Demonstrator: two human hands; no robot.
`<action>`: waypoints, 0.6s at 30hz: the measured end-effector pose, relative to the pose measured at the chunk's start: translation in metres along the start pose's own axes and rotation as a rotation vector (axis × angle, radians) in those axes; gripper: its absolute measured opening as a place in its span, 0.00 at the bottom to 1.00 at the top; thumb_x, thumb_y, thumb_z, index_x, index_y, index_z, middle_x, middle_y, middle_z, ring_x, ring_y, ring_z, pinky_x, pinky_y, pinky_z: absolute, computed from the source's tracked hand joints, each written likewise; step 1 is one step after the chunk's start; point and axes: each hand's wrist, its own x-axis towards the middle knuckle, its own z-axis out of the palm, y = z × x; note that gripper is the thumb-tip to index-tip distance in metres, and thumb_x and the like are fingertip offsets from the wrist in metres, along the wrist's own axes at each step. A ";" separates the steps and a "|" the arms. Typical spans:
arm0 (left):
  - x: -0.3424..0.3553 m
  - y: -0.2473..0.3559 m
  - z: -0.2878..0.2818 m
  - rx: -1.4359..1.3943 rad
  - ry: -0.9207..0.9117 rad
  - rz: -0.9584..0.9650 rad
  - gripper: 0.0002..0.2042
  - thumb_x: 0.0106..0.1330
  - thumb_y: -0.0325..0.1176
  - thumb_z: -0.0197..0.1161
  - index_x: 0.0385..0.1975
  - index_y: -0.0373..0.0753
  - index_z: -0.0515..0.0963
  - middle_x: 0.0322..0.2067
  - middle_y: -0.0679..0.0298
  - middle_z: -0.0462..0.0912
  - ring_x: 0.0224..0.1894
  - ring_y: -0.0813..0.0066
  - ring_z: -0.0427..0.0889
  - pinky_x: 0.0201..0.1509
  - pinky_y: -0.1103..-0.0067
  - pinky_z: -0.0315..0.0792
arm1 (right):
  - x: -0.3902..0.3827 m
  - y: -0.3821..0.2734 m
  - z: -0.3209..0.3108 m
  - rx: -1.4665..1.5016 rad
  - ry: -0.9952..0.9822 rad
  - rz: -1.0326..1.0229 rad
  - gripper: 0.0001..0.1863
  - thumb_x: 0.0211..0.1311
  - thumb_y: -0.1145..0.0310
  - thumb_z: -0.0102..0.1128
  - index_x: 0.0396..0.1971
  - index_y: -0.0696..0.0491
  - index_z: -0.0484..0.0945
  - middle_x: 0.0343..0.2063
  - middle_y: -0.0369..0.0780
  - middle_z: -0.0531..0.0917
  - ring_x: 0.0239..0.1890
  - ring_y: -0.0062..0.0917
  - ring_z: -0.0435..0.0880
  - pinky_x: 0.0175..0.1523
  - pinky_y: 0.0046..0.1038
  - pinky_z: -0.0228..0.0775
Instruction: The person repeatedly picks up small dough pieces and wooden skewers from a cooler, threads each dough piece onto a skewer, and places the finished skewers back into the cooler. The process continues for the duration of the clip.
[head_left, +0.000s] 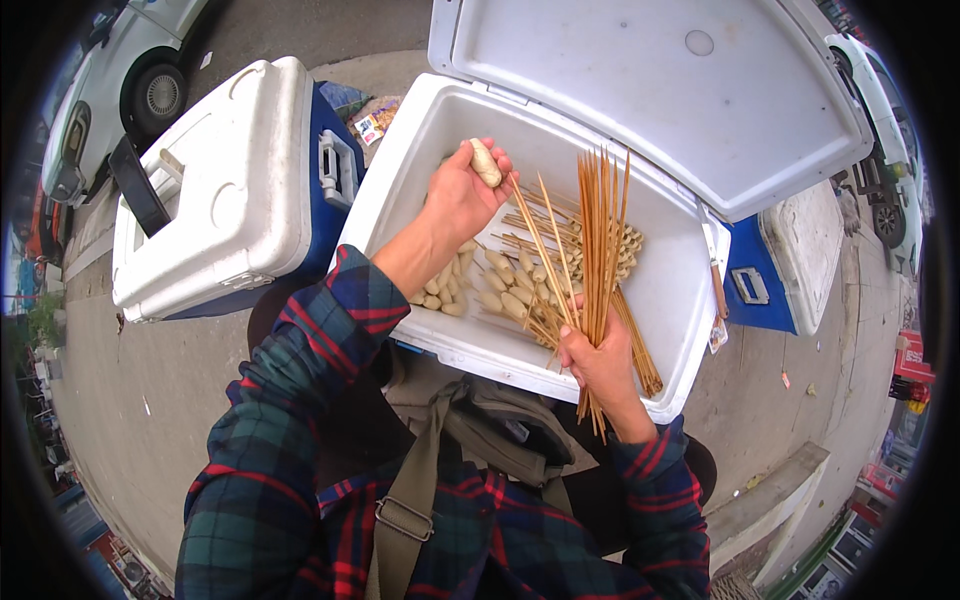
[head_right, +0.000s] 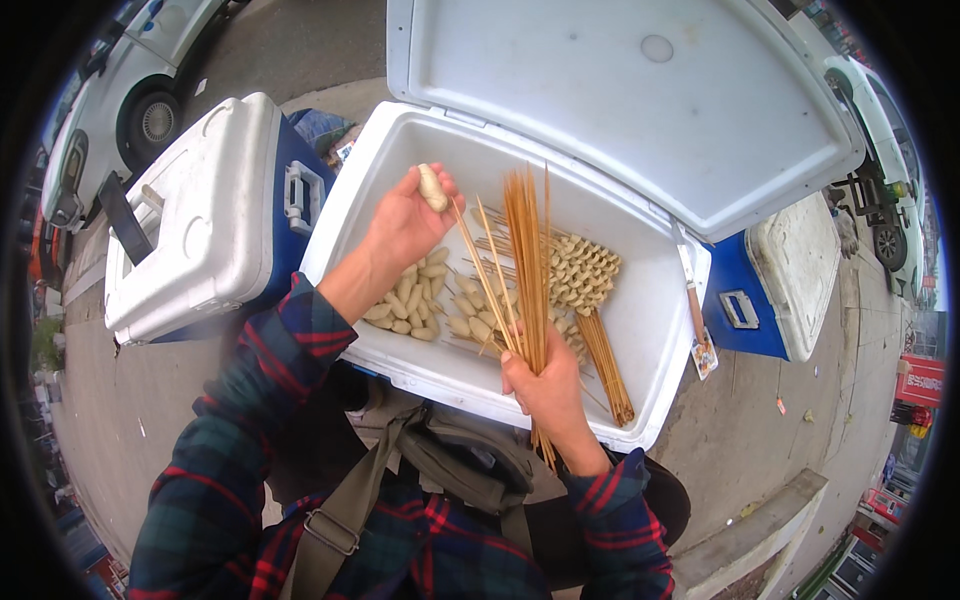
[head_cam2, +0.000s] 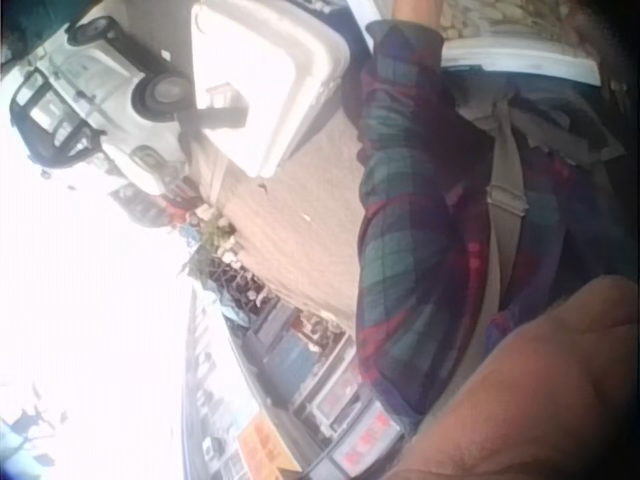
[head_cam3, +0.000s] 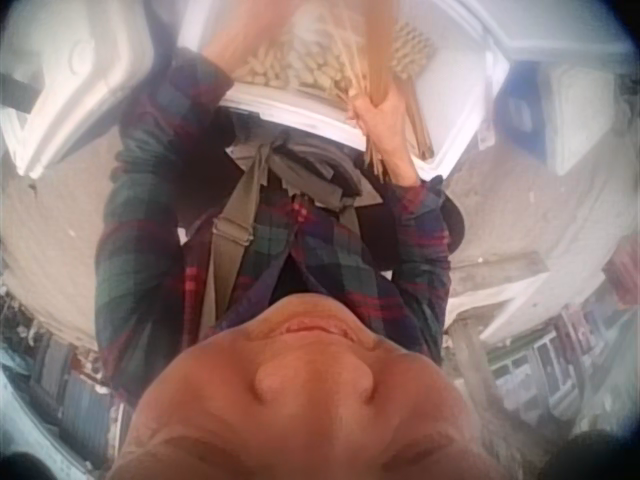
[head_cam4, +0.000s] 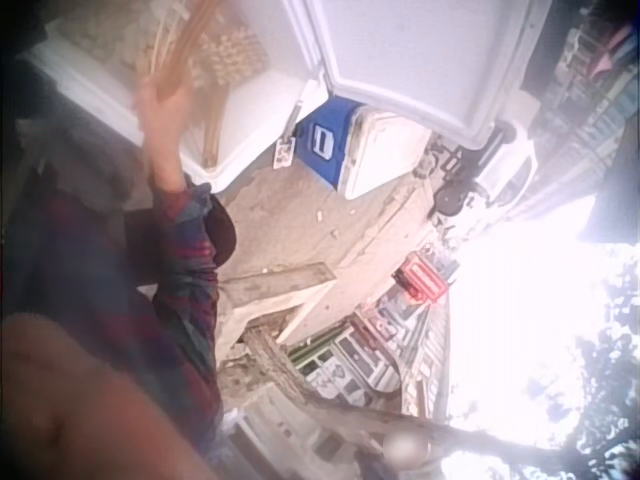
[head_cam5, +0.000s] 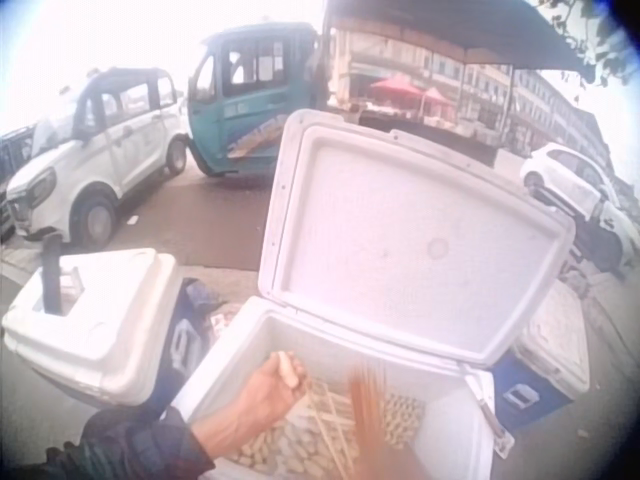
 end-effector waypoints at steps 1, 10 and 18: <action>0.000 0.000 0.000 -0.013 0.006 -0.007 0.15 0.77 0.43 0.37 0.42 0.39 0.68 0.33 0.63 0.73 0.34 0.71 0.74 0.46 0.69 0.74 | 0.000 0.000 0.000 0.007 -0.007 -0.015 0.15 0.61 0.74 0.55 0.47 0.56 0.66 0.14 0.37 0.73 0.08 0.13 0.62 0.13 0.17 0.52; -0.002 -0.004 -0.001 -0.085 0.012 -0.068 0.15 0.77 0.43 0.37 0.42 0.39 0.68 0.31 0.62 0.73 0.33 0.70 0.74 0.43 0.69 0.75 | 0.004 0.005 0.000 0.055 0.003 -0.051 0.08 0.61 0.73 0.54 0.38 0.58 0.69 0.16 0.35 0.72 0.15 0.13 0.68 0.19 0.18 0.61; -0.003 -0.007 -0.001 -0.084 -0.029 -0.079 0.15 0.77 0.43 0.37 0.41 0.39 0.68 0.30 0.63 0.72 0.32 0.72 0.73 0.42 0.72 0.74 | 0.005 0.010 0.004 -0.013 0.068 -0.050 0.09 0.59 0.75 0.57 0.39 0.58 0.71 0.23 0.34 0.74 0.20 0.14 0.73 0.24 0.21 0.71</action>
